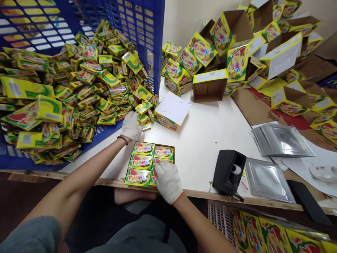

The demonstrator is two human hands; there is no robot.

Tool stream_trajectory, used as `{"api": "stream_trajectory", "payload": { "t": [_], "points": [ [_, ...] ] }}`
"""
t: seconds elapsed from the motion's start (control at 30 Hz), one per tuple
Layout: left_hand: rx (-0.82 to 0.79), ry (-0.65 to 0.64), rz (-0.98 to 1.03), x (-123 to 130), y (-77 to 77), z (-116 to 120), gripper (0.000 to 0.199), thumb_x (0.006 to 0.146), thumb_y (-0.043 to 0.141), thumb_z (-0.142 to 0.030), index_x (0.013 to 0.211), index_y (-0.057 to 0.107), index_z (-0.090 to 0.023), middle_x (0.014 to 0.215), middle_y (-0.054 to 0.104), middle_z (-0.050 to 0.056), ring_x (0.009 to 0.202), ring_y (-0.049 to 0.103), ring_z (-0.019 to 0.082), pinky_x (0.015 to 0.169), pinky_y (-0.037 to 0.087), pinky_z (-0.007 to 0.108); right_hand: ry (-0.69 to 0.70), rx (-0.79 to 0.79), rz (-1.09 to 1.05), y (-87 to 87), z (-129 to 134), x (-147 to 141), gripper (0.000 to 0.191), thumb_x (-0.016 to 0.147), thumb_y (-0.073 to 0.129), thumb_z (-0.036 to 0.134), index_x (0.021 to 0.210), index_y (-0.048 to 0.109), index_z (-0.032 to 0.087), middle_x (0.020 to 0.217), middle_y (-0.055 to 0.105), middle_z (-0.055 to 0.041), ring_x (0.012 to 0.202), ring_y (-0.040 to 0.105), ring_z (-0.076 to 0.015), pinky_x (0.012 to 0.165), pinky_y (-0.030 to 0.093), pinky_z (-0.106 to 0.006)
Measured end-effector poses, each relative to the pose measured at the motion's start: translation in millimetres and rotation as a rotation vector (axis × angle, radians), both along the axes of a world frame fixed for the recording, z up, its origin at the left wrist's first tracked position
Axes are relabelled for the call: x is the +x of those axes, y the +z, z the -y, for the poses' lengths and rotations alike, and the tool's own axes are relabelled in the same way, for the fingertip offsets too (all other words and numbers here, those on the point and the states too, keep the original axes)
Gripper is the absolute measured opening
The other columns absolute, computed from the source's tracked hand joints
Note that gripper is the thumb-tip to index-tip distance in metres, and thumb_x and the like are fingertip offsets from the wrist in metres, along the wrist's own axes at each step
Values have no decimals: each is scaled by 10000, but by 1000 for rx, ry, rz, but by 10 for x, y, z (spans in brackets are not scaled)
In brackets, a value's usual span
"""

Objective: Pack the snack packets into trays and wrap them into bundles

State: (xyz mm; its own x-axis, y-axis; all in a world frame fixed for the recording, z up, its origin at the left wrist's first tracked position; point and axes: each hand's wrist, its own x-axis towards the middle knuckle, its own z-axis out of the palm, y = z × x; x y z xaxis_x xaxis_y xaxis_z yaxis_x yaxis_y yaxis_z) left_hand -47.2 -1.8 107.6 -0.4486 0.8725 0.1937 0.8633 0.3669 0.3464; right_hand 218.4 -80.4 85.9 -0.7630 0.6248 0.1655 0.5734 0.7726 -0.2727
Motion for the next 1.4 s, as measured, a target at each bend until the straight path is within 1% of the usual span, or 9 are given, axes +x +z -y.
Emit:
{"api": "stream_trajectory", "payload": {
  "t": [0.13, 0.3, 0.47, 0.57, 0.67, 0.8, 1.0, 1.23, 1.4],
  "points": [
    [-26, -60, 64, -239, -19, -305, 256, 718, 702, -181, 947, 590, -155, 1024, 640, 125, 1082, 570, 293, 939, 430, 387, -1, -62, -209, 23, -22, 16, 165, 920, 536, 216, 1022, 659, 178, 911, 694, -84, 844, 623, -239, 737, 476, -378],
    [240, -2, 292, -282, 169, -151, 192, 829, 655, -302, 747, 526, -186, 782, 591, 35, 940, 576, 214, 870, 446, 345, -5, -164, -432, 27, -76, 101, 243, 936, 501, 231, 1143, 624, 198, 949, 669, -89, 881, 628, -239, 775, 529, -396],
    [328, -151, 704, 404, 347, 457, 299, 850, 610, -399, 1044, 582, -173, 870, 641, 17, 712, 583, 133, 654, 500, 277, -217, -180, -715, 114, -370, 71, 437, 930, 523, 285, 1358, 495, 198, 1271, 580, -144, 1165, 571, -252, 956, 517, -429],
    [219, -277, 976, 854, 335, 754, 316, 835, 616, -438, 1018, 585, -181, 846, 648, 4, 703, 591, 132, 648, 505, 267, -207, -394, -708, 174, -641, 5, 428, 932, 522, 344, 1336, 533, 202, 1221, 640, -108, 1064, 628, -223, 916, 540, -394],
    [157, -315, 791, 848, 290, 719, 215, 893, 533, -390, 935, 611, -194, 852, 658, 14, 792, 611, 160, 737, 509, 295, -117, -535, -561, 183, -851, -2, 299, 914, 503, 280, 1147, 678, 215, 1055, 716, -61, 981, 660, -212, 908, 534, -377],
    [131, -113, 344, 303, 172, 297, 218, 815, 660, -331, 941, 599, -164, 990, 634, 76, 986, 589, 230, 899, 474, 361, 23, -492, -299, 191, -887, 2, 219, 879, 528, 189, 938, 738, 209, 943, 709, -56, 901, 645, -202, 850, 513, -340],
    [-7, 7, 368, -99, -250, -127, 381, 684, 783, -282, 933, 540, -127, 988, 600, 56, 1034, 578, 236, 939, 443, 353, 10, -234, -28, 213, -637, -176, 170, 911, 537, 209, 828, 682, 179, 899, 656, -87, 850, 584, -213, 773, 453, -328],
    [131, 17, 542, -1, -242, 285, 579, 721, 732, -231, 1249, 507, -150, 1164, 650, 114, 1057, 640, 242, 935, 518, 371, -2, -109, 51, 32, -500, -160, 213, 821, 554, 149, 1012, 646, 173, 1017, 645, -135, 948, 557, -278, 824, 446, -400],
    [323, -303, 370, 284, 80, 723, 686, 754, 646, -216, 1402, 432, -149, 1384, 538, 166, 1283, 528, 282, 1104, 435, 463, -142, -374, -543, -9, -595, -82, 302, 938, 456, 281, 1211, 538, 181, 1096, 635, -118, 995, 615, -228, 874, 508, -384]
  ]
}}
